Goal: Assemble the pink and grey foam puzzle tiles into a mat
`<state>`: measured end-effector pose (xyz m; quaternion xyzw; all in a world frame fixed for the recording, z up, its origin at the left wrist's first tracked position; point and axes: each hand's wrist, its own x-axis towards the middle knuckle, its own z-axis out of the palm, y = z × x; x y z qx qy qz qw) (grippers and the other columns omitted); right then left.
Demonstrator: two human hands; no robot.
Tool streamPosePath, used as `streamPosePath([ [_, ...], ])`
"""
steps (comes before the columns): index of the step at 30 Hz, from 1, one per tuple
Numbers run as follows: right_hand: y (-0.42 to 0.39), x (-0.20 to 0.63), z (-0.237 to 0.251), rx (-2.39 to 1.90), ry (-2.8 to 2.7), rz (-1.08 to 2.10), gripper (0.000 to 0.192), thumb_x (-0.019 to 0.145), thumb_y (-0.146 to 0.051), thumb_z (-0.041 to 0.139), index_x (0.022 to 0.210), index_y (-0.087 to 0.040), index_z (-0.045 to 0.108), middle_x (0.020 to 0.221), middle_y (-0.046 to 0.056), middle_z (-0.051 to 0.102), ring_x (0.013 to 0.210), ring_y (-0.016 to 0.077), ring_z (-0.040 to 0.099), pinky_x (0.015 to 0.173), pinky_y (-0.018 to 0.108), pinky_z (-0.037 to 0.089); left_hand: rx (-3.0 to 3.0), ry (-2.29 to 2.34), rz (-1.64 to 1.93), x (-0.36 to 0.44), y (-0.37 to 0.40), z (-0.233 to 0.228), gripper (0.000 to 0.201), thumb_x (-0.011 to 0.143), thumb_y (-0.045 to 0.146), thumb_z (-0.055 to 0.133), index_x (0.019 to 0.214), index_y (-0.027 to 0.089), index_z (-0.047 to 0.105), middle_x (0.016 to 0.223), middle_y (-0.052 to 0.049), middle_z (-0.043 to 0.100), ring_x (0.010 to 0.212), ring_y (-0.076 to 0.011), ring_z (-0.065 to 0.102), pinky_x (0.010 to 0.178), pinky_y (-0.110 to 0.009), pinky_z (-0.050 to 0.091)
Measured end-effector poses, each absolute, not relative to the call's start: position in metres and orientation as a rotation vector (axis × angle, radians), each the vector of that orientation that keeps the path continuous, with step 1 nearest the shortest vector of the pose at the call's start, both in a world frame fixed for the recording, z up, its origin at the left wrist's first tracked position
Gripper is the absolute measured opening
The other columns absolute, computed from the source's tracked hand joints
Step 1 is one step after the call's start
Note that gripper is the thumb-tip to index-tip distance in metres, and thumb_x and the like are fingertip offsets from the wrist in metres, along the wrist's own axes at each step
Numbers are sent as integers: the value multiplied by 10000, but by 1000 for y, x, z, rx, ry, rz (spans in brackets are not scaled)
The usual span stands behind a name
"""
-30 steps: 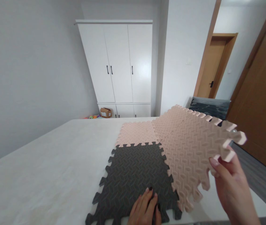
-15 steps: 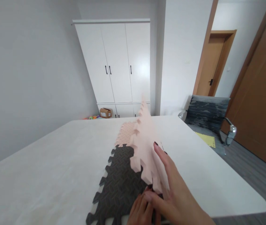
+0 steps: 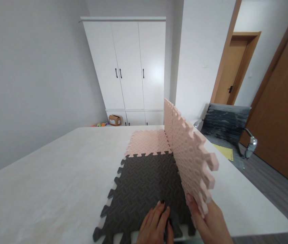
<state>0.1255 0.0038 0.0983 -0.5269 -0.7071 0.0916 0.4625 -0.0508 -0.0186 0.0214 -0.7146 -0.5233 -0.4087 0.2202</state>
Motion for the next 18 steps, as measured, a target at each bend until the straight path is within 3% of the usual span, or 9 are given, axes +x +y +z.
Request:
streamPosePath([
  [3,1,143,101,-1478,-1497,391,440,844,-575,444,905,-191,650,774,93,698,807,261,673,674,322,550,-1975,-1476,-1156,-50,-19,22,345,784,133,488,1060,281,634,1080,23,692,993,-142,649,841,-279,542],
  [5,2,159,100,-1549,-1345,468,465,817,-622,452,828,-197,641,661,70,668,736,250,664,641,304,538,-1978,-1497,-1137,-49,-20,23,358,781,125,482,1075,272,626,1091,18,689,1006,-146,645,844,-292,544],
  [11,16,197,98,-1483,-1219,520,389,745,-587,573,696,-201,586,620,20,605,686,206,596,650,283,523,-1980,-1485,-1089,-50,-21,28,392,763,130,466,1115,234,605,1085,-15,691,1001,-152,648,839,-287,552],
  [15,26,213,98,-1460,-1129,603,389,743,-573,583,818,-192,599,722,22,611,738,208,587,637,284,521,-1965,-1467,-1099,-52,-19,31,387,762,124,463,1106,223,610,1053,-10,703,948,-133,664,839,-238,543],
  [18,42,245,103,-1583,-1019,642,413,733,-585,589,789,-175,602,677,13,575,693,192,565,595,272,517,-1977,-1440,-1085,-52,-17,32,367,760,131,462,1082,212,616,1031,-13,709,924,-128,669,847,-227,532],
])
